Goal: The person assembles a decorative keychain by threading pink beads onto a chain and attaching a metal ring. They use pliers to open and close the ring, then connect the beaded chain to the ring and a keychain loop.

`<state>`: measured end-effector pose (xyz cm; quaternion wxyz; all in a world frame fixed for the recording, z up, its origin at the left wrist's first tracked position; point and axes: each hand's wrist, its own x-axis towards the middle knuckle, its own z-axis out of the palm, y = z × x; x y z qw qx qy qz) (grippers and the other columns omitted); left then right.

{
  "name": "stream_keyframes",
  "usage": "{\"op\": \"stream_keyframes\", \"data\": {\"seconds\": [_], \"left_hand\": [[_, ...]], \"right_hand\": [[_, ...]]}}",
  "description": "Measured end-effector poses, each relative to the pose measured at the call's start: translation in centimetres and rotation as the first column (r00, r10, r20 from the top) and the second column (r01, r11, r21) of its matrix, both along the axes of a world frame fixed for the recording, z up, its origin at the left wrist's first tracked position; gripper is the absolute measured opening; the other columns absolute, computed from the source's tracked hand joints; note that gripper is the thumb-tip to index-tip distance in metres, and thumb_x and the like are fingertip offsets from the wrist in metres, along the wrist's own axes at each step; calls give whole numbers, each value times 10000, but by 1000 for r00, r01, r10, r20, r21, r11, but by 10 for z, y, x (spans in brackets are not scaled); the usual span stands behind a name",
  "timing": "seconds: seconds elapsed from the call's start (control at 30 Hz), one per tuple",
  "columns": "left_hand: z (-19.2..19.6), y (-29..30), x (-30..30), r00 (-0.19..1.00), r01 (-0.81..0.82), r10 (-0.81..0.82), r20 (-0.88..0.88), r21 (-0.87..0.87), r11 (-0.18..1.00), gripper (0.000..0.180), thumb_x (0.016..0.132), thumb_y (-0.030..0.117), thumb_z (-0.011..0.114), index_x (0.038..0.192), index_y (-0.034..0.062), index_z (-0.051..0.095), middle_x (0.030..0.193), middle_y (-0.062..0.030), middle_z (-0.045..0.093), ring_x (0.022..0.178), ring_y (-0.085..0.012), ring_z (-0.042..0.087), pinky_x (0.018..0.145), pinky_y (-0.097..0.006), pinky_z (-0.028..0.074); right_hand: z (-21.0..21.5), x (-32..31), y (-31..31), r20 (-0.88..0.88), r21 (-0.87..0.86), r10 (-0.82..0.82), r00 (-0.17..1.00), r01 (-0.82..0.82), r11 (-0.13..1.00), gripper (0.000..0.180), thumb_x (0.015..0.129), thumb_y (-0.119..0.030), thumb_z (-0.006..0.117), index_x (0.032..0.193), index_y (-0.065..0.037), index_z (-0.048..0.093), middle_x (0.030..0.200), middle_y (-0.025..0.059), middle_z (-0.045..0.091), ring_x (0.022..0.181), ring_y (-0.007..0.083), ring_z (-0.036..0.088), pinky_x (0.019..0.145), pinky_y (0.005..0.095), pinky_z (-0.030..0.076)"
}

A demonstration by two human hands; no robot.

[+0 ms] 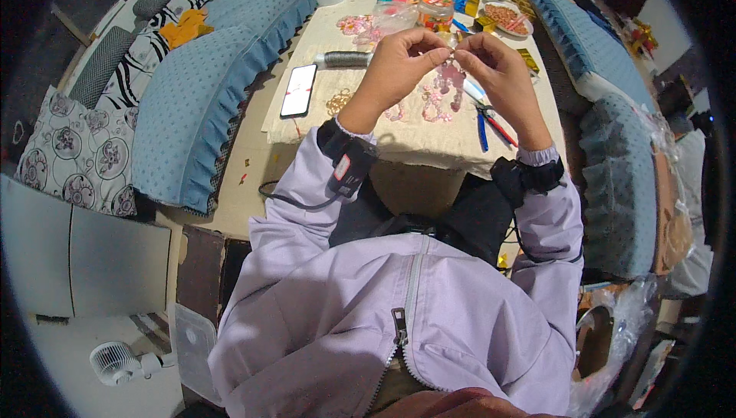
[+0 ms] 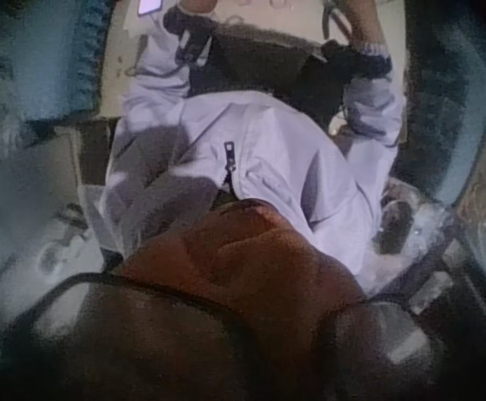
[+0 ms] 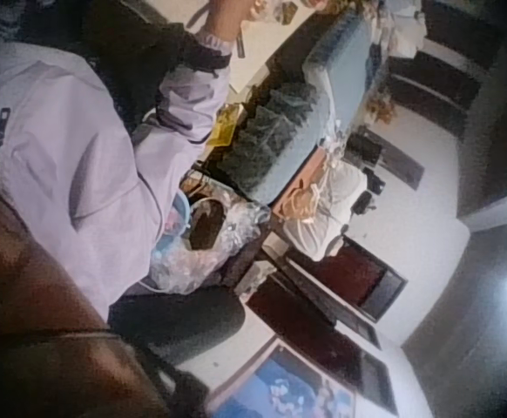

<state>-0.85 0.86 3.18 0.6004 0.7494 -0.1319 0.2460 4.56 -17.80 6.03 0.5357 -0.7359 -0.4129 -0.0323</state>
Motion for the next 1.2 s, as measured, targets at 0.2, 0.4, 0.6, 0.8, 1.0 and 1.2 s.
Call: {"op": "stream_keyframes", "data": {"seconds": [0.2,0.4,0.6,0.8,1.0,1.2], "left_hand": [[9,6,1,999,-10,13,42,-83,997,153,902,131,680,1000,13,677,905,-37,688,829,-96,625,766,-235,507],[12,8,2,998,6,3,63,-141,990,149,899,134,688,987,14,675,883,-27,677,805,-76,610,732,-221,500],[10,0,2,996,10,8,91,-197,980,152,890,144,701,960,12,673,832,-9,663,759,-64,596,690,-210,494],[16,3,-1,994,-62,73,78,-144,988,153,890,143,699,959,9,674,820,-6,660,753,-66,594,681,-212,496],[22,5,-1,985,-110,117,131,-53,992,142,886,129,699,957,8,675,861,-18,671,792,-84,619,715,-222,506],[27,5,-2,993,-12,24,113,-105,994,165,902,151,691,1004,22,676,912,-33,679,840,-91,623,761,-233,514]], "right_hand": [[7,-1,-5,-14,97,26,1000,-25,995,162,948,-148,624,1021,-3,617,883,-11,609,809,49,550,718,206,451],[2,-4,-2,-14,-14,44,999,-45,999,179,953,-151,615,1054,-3,622,862,-4,612,768,51,543,701,210,450],[-3,-13,10,-76,8,29,997,-29,1000,237,916,-223,677,987,-1,633,766,26,617,694,77,554,620,236,450],[2,-16,6,-1,-6,-90,996,90,996,160,912,-143,674,964,0,623,773,7,616,699,55,558,619,212,452],[0,-16,2,-31,82,-36,999,38,996,144,902,-126,678,979,-11,636,759,24,639,704,69,594,632,234,483],[0,-11,0,-53,118,10,999,-4,993,148,903,-120,675,995,-7,648,794,21,650,730,67,594,656,226,482]]}}
